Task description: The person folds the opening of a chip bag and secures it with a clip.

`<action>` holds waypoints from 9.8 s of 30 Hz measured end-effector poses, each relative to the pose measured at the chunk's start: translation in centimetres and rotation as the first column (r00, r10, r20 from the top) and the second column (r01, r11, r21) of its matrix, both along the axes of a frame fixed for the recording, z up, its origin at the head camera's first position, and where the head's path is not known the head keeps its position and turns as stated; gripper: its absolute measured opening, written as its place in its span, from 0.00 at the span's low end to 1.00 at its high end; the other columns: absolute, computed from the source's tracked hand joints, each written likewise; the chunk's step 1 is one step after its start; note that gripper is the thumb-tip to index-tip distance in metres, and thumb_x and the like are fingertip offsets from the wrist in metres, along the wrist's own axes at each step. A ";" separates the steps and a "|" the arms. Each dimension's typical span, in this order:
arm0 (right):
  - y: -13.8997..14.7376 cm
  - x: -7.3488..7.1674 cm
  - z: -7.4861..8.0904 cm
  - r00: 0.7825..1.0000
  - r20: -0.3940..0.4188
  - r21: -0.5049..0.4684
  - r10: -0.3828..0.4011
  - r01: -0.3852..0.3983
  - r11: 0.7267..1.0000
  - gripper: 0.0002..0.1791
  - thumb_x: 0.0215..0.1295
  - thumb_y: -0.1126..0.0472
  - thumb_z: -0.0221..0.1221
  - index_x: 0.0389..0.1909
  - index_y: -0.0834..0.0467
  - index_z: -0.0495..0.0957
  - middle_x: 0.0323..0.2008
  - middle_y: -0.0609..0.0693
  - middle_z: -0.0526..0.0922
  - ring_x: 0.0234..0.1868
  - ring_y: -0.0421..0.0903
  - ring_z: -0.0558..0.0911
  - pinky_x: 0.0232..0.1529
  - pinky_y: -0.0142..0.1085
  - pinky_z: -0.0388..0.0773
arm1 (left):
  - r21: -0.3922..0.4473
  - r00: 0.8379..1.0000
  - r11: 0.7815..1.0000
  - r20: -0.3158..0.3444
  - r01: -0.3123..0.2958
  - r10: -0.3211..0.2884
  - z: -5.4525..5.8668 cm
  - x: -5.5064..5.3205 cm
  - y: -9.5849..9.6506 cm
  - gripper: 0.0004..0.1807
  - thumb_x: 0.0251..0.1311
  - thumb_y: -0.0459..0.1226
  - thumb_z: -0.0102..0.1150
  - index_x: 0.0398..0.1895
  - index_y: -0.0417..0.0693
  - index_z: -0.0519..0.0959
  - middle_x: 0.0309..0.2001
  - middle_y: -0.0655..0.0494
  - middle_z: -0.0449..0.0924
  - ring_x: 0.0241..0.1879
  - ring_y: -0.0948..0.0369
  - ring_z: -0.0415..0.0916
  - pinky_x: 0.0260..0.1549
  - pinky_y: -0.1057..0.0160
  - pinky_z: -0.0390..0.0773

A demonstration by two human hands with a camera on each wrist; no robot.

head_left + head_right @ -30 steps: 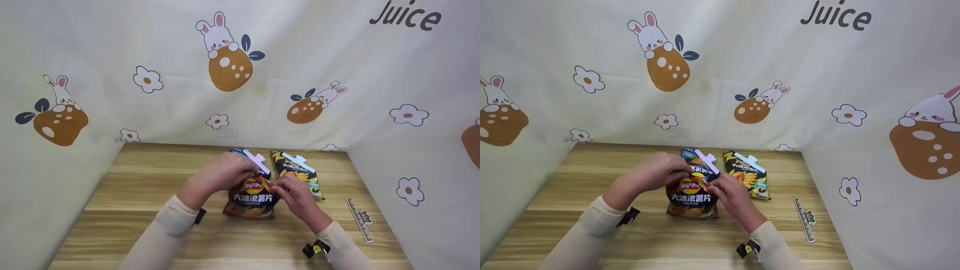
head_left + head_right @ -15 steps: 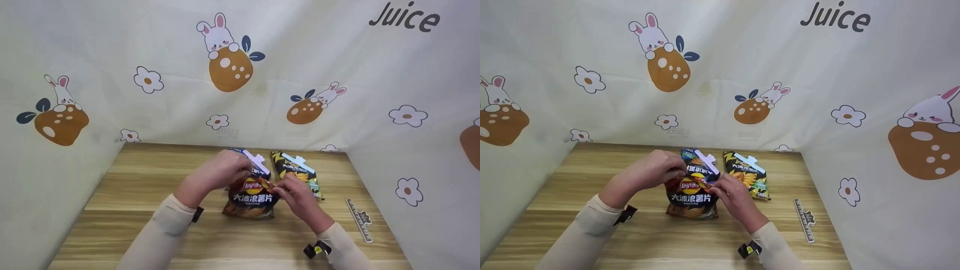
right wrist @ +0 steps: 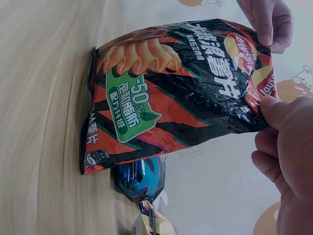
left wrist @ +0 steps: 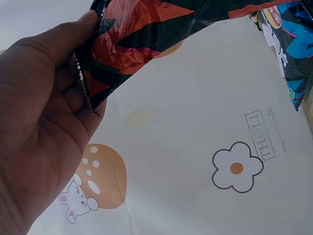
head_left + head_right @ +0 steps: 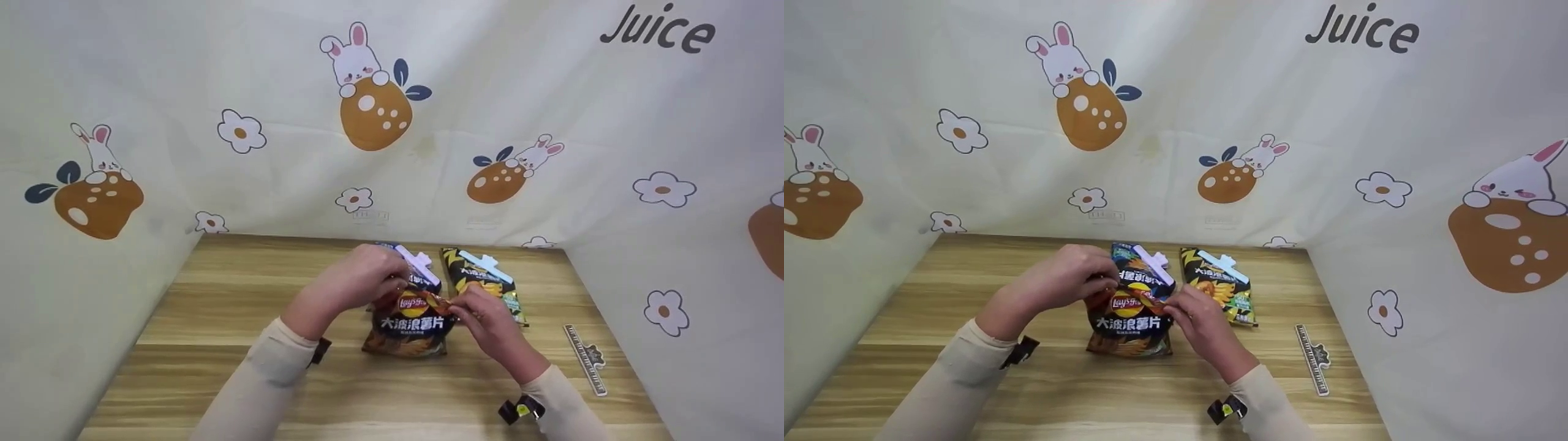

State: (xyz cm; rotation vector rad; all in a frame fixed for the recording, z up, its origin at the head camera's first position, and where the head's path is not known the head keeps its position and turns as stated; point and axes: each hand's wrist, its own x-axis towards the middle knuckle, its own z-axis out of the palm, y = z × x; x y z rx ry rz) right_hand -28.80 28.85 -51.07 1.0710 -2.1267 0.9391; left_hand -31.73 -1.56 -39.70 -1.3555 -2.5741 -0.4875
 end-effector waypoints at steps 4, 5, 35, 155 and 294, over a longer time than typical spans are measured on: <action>0.2 0.0 -0.1 1.000 0.012 0.018 -0.010 0.010 1.000 0.11 0.69 0.75 0.70 0.45 0.56 0.89 0.36 0.42 0.83 0.34 0.39 0.80 0.35 0.27 0.79 | 0.003 1.000 1.000 -0.011 -0.009 0.009 0.0 0.0 -0.1 0.09 0.75 0.37 0.70 0.32 0.52 0.86 0.34 0.61 0.82 0.36 0.61 0.80 0.43 0.58 0.86; 0.2 0.0 -0.1 1.000 0.013 0.020 -0.012 0.012 1.000 0.12 0.69 0.75 0.70 0.45 0.56 0.89 0.36 0.42 0.83 0.34 0.39 0.80 0.35 0.27 0.79 | 0.009 1.000 1.000 -0.016 -0.006 0.006 0.0 0.0 -0.1 0.09 0.75 0.36 0.70 0.32 0.52 0.86 0.34 0.60 0.82 0.36 0.61 0.80 0.43 0.58 0.85; 2.7 1.1 0.6 0.914 0.372 0.041 -0.163 0.159 0.986 0.08 0.76 0.61 0.70 0.52 0.54 0.88 0.44 0.40 0.84 0.41 0.40 0.83 0.41 0.36 0.86 | 0.048 0.999 0.999 -0.034 0.022 -0.021 -0.3 0.0 -0.2 0.07 0.75 0.37 0.70 0.34 0.50 0.87 0.36 0.58 0.83 0.37 0.59 0.80 0.44 0.58 0.86; 5.8 1.6 5.2 0.764 0.531 -0.021 -0.367 0.444 0.896 0.09 0.66 0.71 0.76 0.42 0.62 0.86 0.36 0.51 0.88 0.37 0.43 0.83 0.42 0.30 0.80 | 0.037 0.998 0.999 -0.062 0.003 -0.001 -0.7 -0.4 -0.3 0.07 0.75 0.39 0.71 0.35 0.51 0.87 0.35 0.59 0.81 0.36 0.59 0.78 0.43 0.54 0.84; -2.6 0.1 6.0 0.891 0.441 -0.021 -0.104 0.126 0.992 0.09 0.74 0.59 0.74 0.49 0.44 0.88 0.47 0.40 0.85 0.45 0.45 0.83 0.43 0.39 0.86 | 0.254 0.980 0.960 0.190 -0.113 0.065 -2.5 -0.8 -2.4 0.12 0.77 0.48 0.69 0.48 0.50 0.88 0.40 0.61 0.84 0.38 0.62 0.79 0.40 0.57 0.83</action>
